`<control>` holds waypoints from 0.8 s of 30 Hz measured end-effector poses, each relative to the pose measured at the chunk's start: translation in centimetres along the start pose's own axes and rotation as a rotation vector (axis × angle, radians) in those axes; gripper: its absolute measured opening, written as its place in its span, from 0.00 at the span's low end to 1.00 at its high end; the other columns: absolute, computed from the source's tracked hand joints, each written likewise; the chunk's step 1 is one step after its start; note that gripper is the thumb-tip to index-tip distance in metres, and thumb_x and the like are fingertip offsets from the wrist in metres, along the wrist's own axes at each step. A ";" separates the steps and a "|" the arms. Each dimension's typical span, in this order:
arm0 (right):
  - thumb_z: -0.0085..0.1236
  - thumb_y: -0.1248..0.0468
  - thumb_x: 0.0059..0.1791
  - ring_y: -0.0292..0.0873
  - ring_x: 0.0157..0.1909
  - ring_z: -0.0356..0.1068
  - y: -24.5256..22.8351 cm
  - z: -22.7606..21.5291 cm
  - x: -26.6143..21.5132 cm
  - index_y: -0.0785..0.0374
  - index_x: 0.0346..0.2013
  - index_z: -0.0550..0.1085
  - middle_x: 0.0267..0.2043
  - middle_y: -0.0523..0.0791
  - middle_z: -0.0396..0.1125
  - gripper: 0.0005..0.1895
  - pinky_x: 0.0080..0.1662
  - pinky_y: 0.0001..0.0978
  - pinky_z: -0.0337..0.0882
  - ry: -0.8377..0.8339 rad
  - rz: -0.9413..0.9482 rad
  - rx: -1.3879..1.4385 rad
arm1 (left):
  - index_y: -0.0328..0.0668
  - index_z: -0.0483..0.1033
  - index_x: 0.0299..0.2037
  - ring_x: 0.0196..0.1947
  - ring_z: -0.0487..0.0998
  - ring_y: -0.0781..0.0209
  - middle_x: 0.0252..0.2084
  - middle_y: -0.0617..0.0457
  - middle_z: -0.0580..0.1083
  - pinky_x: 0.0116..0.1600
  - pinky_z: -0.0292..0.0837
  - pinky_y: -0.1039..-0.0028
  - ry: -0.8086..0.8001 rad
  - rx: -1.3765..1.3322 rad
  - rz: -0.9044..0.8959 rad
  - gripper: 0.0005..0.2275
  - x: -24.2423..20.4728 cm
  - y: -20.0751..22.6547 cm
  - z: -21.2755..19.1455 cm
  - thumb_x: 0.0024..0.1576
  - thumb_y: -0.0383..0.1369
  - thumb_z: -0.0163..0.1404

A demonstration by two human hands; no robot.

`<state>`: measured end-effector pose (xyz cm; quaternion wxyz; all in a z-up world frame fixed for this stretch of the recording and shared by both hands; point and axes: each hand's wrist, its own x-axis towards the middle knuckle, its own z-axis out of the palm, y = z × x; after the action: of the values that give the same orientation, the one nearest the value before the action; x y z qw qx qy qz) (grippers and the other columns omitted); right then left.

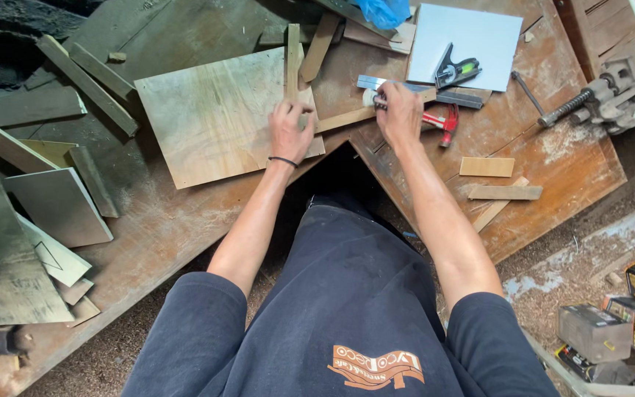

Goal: The person assembles a small wooden frame by placing nails into pre-drilled holes and hammering them in. They use a hammer to secure the nails and adjust the frame pieces on a workbench. The person also uses a clamp to hold the frame steady during assembly.

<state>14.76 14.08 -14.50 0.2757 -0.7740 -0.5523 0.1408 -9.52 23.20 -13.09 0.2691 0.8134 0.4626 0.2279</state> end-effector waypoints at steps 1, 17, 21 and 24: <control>0.67 0.71 0.41 0.57 0.44 0.71 -0.1 -0.4 0.3 0.59 0.41 0.74 0.40 0.48 0.70 0.16 0.46 0.51 0.65 0.013 -0.017 -0.030 | 0.43 0.80 0.37 0.45 0.73 0.47 0.38 0.49 0.73 0.50 0.67 0.59 -0.041 -0.016 0.031 0.04 -0.4 0.4 0.0 0.54 0.30 0.59; 0.63 0.70 0.51 0.47 0.39 0.76 5.1 -4.3 -1.1 0.63 0.46 0.71 0.41 0.49 0.71 0.11 0.41 0.40 0.75 0.193 0.312 0.180 | 0.47 0.80 0.33 0.46 0.69 0.51 0.39 0.51 0.72 0.49 0.62 0.59 -0.363 0.195 0.414 0.07 2.6 7.0 11.4 0.57 0.39 0.58; 0.63 0.64 0.49 0.49 0.34 0.76 5.4 -4.3 -4.4 0.63 0.40 0.76 0.31 0.49 0.74 0.08 0.39 0.43 0.74 -0.173 0.536 0.218 | 0.47 0.81 0.35 0.44 0.68 0.52 0.38 0.52 0.71 0.48 0.60 0.57 -0.237 0.248 0.462 0.08 1.6 7.3 12.6 0.58 0.40 0.56; 0.63 0.62 0.47 0.49 0.35 0.78 5.1 -3.8 -6.6 0.62 0.37 0.78 0.32 0.49 0.76 0.07 0.42 0.42 0.76 -0.289 0.544 0.266 | 0.47 0.80 0.34 0.45 0.68 0.52 0.39 0.53 0.72 0.49 0.60 0.57 -0.222 0.305 0.457 0.07 1.2 7.4 13.3 0.59 0.39 0.55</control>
<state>18.39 5.68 -14.93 0.2454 -0.8225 -0.3355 0.3883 3.92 18.03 -18.11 0.1346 0.9476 0.2639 0.1200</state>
